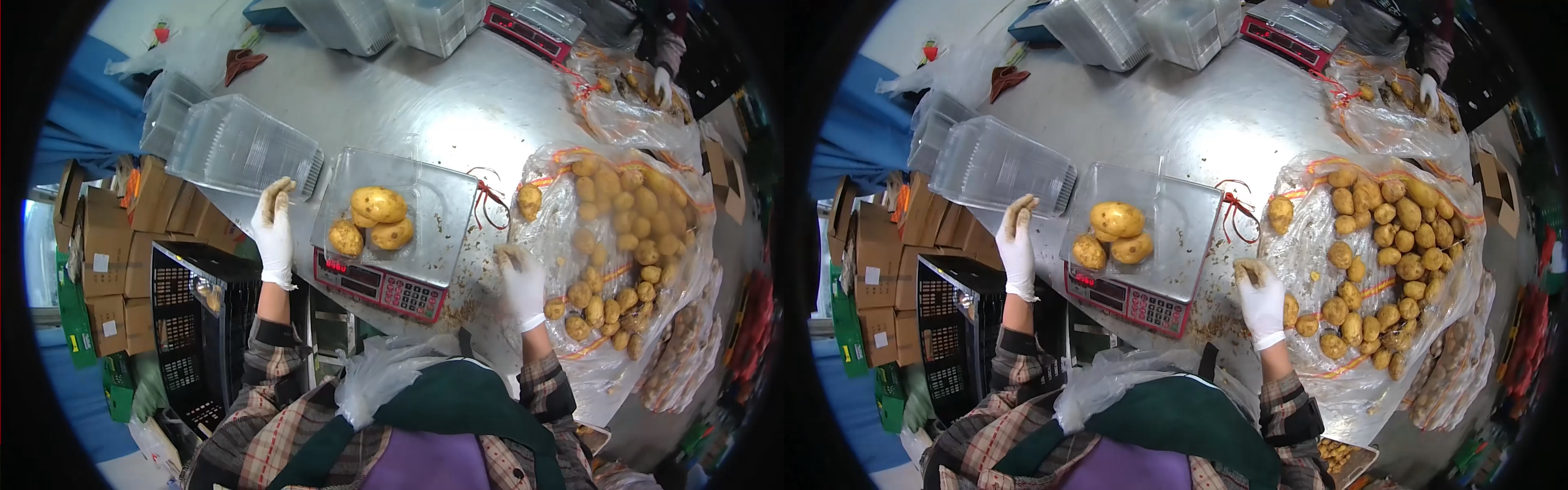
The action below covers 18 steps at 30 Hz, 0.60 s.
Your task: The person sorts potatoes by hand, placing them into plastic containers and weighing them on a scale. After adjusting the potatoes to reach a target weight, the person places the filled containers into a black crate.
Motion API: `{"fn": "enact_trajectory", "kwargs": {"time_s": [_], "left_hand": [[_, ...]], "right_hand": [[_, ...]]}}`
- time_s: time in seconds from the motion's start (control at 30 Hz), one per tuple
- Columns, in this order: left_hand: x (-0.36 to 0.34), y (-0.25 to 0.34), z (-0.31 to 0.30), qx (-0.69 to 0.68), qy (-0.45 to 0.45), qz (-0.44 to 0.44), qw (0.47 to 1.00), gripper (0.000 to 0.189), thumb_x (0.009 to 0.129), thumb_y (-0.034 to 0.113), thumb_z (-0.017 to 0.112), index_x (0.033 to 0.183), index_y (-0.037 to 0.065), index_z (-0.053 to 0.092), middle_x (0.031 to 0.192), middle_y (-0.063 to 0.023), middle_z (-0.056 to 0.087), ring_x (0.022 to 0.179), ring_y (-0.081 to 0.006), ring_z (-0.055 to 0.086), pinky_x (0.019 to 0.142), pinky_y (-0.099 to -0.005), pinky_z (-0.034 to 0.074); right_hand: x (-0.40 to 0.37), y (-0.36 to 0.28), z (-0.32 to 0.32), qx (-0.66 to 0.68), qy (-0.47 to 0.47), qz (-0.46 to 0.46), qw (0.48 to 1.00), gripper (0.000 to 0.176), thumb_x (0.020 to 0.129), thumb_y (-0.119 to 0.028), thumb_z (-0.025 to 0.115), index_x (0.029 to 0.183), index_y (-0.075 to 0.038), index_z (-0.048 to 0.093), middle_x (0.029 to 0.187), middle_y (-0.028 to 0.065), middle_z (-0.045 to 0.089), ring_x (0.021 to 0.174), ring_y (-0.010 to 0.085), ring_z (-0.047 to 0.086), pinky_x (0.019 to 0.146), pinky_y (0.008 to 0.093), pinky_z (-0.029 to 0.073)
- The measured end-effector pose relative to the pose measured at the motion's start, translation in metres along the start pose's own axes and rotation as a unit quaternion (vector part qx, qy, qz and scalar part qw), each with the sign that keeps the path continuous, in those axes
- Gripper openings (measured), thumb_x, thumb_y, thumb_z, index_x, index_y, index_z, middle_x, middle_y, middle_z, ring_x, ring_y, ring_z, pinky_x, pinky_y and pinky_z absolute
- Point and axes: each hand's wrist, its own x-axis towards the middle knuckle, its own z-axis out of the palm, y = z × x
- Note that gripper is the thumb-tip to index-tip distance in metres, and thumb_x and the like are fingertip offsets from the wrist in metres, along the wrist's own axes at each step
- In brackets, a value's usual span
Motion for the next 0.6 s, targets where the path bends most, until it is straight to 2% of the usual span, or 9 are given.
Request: {"fn": "enact_trajectory", "kwargs": {"time_s": [0.13,0.2,0.23,0.3,0.33,0.4,0.43,0.53,0.6], "left_hand": [[-0.016,0.022,0.007,0.09,-0.01,0.005,0.996,0.014,0.093,0.008,0.057,0.101,0.001,0.064,0.091,-0.005,0.065,0.086,-0.0145,0.061,0.079,-0.0284,0.048],[-0.036,0.011,0.028,0.156,-0.026,0.093,0.983,0.007,0.084,0.008,0.064,0.091,0.005,0.065,0.085,-0.008,0.065,0.077,-0.0215,0.061,0.071,-0.0309,0.048],[-0.046,0.014,0.038,0.249,-0.075,0.147,0.954,0.012,0.079,0.011,0.069,0.089,0.006,0.065,0.084,-0.0087,0.065,0.079,-0.0243,0.058,0.077,-0.0353,0.044],[-0.069,0.012,0.057,0.359,-0.118,0.175,0.909,0.032,0.072,0.031,0.075,0.091,0.007,0.065,0.085,-0.0097,0.064,0.095,-0.0267,0.053,0.091,-0.0456,0.033],[-0.077,0.007,0.066,0.413,-0.133,0.181,0.882,0.044,0.069,0.039,0.075,0.093,0.004,0.064,0.086,-0.0128,0.064,0.102,-0.0299,0.05,0.094,-0.0491,0.031],[-0.086,0.002,0.081,0.424,-0.118,0.179,0.88,0.054,0.066,0.043,0.076,0.096,0.0,0.063,0.087,-0.0159,0.064,0.109,-0.0319,0.047,0.1,-0.0525,0.026],[-0.087,-0.001,0.086,0.441,-0.137,0.143,0.875,0.05,0.062,0.034,0.077,0.098,0.002,0.063,0.095,-0.0152,0.062,0.109,-0.0329,0.046,0.1,-0.0544,0.024],[-0.085,0.0,0.094,0.444,-0.121,0.114,0.88,0.048,0.062,0.032,0.077,0.096,0.002,0.062,0.098,-0.0161,0.06,0.11,-0.0341,0.045,0.105,-0.056,0.019],[-0.085,0.002,0.091,0.387,-0.112,0.094,0.91,0.048,0.061,0.032,0.079,0.096,0.004,0.061,0.099,-0.0163,0.058,0.111,-0.0342,0.044,0.108,-0.0561,0.014]], "right_hand": [[0.015,-0.027,0.03,-0.015,-0.058,-0.072,0.996,0.018,0.085,-0.005,0.06,0.101,0.0,0.066,0.097,0.0137,0.066,0.086,0.0203,0.065,0.078,0.0289,0.051],[0.021,-0.049,0.049,-0.016,-0.086,-0.105,0.991,0.023,0.084,-0.009,0.061,0.105,0.0,0.065,0.102,0.0154,0.065,0.089,0.0249,0.065,0.081,0.0324,0.05],[0.025,-0.058,0.059,-0.017,-0.099,-0.123,0.987,0.025,0.083,-0.011,0.062,0.107,0.0,0.064,0.105,0.0162,0.064,0.09,0.0271,0.064,0.083,0.0342,0.05],[0.032,-0.069,0.085,-0.082,-0.094,-0.211,0.97,0.034,0.081,-0.015,0.064,0.112,-0.002,0.061,0.109,0.016,0.062,0.097,0.0298,0.062,0.087,0.0374,0.048],[0.036,-0.074,0.096,-0.114,-0.09,-0.254,0.956,0.038,0.081,-0.018,0.065,0.115,-0.002,0.06,0.112,0.0159,0.062,0.1,0.0312,0.06,0.089,0.039,0.047],[0.045,-0.08,0.118,-0.152,-0.102,-0.3,0.936,0.045,0.078,-0.022,0.067,0.118,-0.003,0.058,0.116,0.0151,0.06,0.104,0.033,0.057,0.092,0.0409,0.045],[0.049,-0.081,0.126,-0.17,-0.108,-0.323,0.925,0.049,0.077,-0.024,0.068,0.119,-0.003,0.058,0.118,0.0147,0.06,0.107,0.0339,0.056,0.094,0.0419,0.044],[0.057,-0.084,0.141,-0.258,-0.112,-0.309,0.908,0.052,0.074,-0.025,0.07,0.12,-0.002,0.057,0.12,0.0133,0.058,0.111,0.0332,0.053,0.096,0.0414,0.042],[0.066,-0.084,0.141,-0.27,-0.136,-0.304,0.903,0.059,0.072,-0.027,0.072,0.123,-0.002,0.055,0.119,0.0161,0.058,0.11,0.0338,0.054,0.095,0.0413,0.042]]}}
